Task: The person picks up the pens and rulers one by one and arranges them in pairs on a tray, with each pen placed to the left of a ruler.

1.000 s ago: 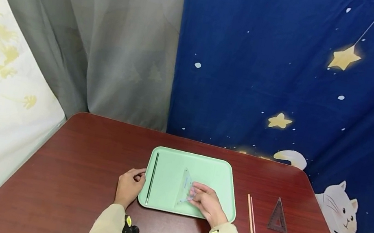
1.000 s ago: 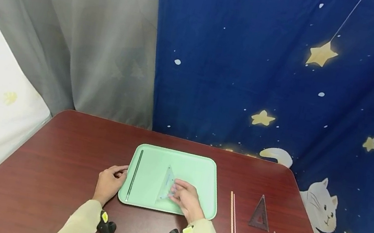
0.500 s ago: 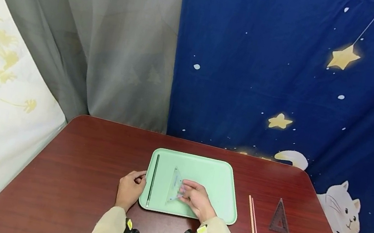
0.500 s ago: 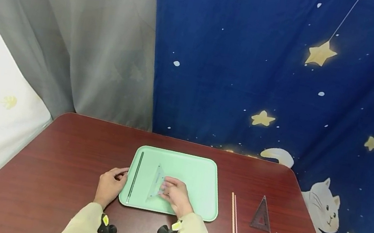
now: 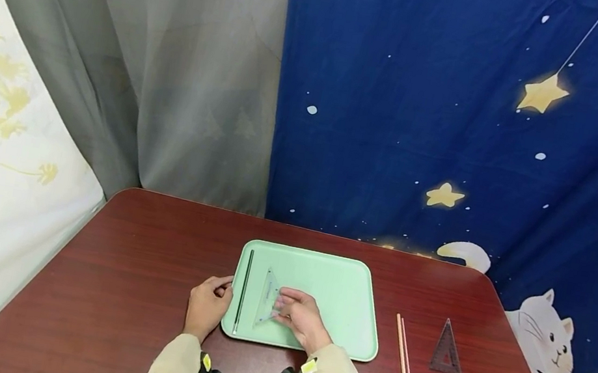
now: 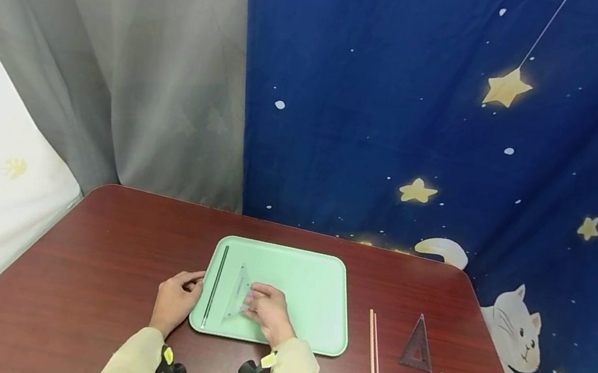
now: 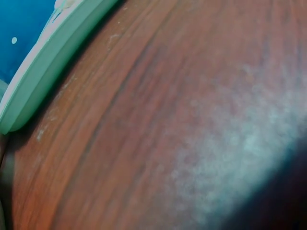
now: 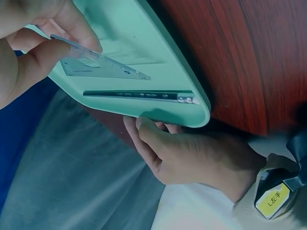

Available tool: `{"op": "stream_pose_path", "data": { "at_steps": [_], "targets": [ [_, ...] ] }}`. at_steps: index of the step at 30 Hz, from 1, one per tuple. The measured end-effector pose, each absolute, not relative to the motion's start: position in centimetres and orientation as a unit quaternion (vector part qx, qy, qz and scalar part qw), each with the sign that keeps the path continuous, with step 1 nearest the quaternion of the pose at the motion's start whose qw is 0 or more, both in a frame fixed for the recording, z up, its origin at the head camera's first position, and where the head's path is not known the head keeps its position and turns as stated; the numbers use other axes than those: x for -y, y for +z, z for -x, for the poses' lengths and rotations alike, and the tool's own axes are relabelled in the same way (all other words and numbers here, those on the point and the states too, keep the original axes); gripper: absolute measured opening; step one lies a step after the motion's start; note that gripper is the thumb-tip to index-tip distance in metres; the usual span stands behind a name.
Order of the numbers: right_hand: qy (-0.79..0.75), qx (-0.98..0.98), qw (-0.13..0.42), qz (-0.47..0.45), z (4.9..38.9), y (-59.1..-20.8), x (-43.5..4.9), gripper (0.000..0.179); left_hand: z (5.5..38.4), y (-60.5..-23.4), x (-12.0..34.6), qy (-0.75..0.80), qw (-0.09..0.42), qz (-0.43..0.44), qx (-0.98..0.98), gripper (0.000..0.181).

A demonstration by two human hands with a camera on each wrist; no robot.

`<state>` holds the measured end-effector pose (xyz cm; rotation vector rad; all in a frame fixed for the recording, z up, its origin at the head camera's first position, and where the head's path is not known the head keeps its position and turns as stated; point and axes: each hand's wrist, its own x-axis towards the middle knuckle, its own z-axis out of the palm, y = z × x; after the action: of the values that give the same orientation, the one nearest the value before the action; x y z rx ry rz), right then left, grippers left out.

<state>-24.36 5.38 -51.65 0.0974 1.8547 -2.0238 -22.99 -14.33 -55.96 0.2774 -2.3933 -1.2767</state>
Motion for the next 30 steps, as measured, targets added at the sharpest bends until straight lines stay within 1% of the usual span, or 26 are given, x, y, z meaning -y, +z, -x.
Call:
{"op": "stream_pose_path", "data": {
  "at_steps": [7,15,25,30],
  "targets": [
    [-0.724,-0.662,0.186,-0.040,24.4,-51.4,-4.3,0.049,23.1,-56.1,14.2,-0.457,0.217,-0.093,0.858,0.021],
    [-0.728,-0.661,0.179,-0.042,24.5,-51.4,-3.6,0.049,23.1,-56.0,14.3,-0.457,0.197,-0.098,0.862,0.022],
    [-0.724,-0.669,0.162,-0.043,24.8,-51.6,-2.9,0.048,22.9,-55.8,14.3,-0.454,0.191,-0.102,0.864,0.023],
    [-0.704,-0.696,0.137,-0.033,24.5,-51.7,-2.7,0.048,22.8,-55.8,14.2,-0.453,0.188,-0.106,0.865,0.023]
  ]
}}
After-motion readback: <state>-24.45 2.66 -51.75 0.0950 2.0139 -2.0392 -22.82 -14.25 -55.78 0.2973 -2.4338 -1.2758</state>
